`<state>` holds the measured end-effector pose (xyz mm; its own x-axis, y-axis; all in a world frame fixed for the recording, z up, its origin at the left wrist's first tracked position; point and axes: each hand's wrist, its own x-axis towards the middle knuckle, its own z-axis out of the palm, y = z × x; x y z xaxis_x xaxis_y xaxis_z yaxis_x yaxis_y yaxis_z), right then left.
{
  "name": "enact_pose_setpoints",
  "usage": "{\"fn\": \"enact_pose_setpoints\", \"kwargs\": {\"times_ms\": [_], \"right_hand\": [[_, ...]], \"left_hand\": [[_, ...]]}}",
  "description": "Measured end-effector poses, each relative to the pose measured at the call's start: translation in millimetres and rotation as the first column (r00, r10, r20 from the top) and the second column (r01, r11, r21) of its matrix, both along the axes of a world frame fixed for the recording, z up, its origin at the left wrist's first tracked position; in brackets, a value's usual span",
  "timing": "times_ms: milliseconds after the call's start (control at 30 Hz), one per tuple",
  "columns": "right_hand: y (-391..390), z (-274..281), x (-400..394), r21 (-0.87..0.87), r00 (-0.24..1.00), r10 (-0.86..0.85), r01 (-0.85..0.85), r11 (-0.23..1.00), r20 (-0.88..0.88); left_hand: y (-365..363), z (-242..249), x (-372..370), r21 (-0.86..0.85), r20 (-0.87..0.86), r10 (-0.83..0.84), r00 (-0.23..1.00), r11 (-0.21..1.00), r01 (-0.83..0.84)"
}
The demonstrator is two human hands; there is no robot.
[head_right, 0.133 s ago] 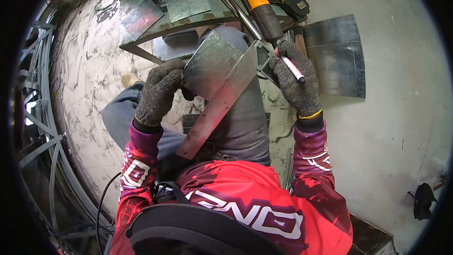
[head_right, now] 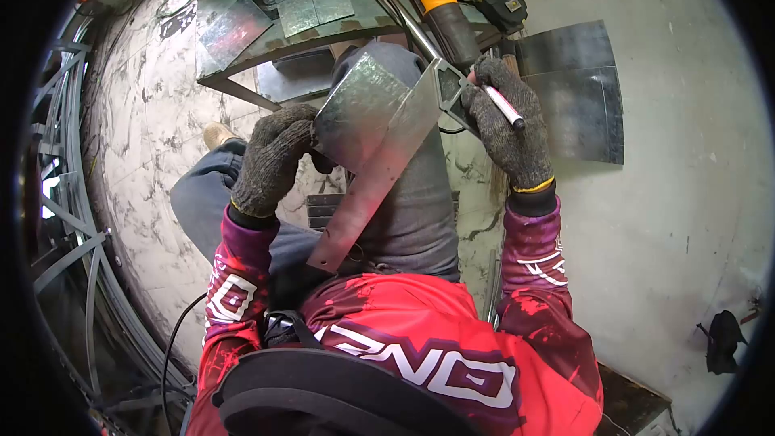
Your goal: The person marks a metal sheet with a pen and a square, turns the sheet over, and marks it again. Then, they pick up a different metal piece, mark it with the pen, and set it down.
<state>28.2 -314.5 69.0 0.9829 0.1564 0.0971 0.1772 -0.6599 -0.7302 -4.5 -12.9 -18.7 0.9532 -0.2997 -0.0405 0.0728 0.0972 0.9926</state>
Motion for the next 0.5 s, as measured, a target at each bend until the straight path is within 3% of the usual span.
{"fn": "enact_pose_setpoints", "kwargs": {"times_ms": [67, 133, 200, 300, 367, 400, 433, 467, 500], "right_hand": [[-1, 1, -3, 0.032, 0.999, 0.013, -0.012, 0.999, -0.030], [1, -4, -4, 0.046, 1.000, 0.021, -0.021, 0.999, -0.011], [0, -5, -5, 0.056, 0.999, 0.029, -0.030, 0.998, 0.014], [-1, -2, -4, 0.121, 0.992, -0.049, 0.063, 0.991, -0.115], [-6, -4, 3, -0.010, 1.000, -0.027, 0.027, 1.000, -0.006], [-8, -10, 6, -0.033, 0.999, -0.006, 0.007, 0.999, 0.039], [-10, -11, 7, -0.038, 0.999, -0.002, 0.003, 0.999, 0.036], [-11, -13, 7, 0.003, 1.000, 0.000, 0.000, 1.000, 0.020], [-11, -13, 6, 0.043, 1.000, 0.001, -0.001, 0.999, 0.002]], "left_hand": [[-3, -2, -6, -0.018, 0.032, 0.057, 0.998, 0.998, -0.057], [1, 7, -5, -0.036, -0.146, -0.046, 0.988, 0.998, 0.042], [0, 10, -6, -0.062, -0.197, -0.051, 0.979, 0.997, 0.040], [-1, 18, -8, -0.123, -0.271, -0.091, 0.958, 0.991, 0.059], [-5, 11, -11, -0.171, -0.302, -0.126, 0.945, 0.982, 0.076], [-8, -2, -13, 0.152, 0.219, -0.016, 0.976, 0.988, -0.018], [-9, -13, -16, 0.367, 0.686, -0.069, 0.724, 0.892, -0.263], [-12, -8, -18, 0.365, 0.683, -0.063, 0.728, 0.892, -0.265], [-17, -1, -22, 0.231, 0.439, 0.018, 0.898, 0.964, -0.132]]}}
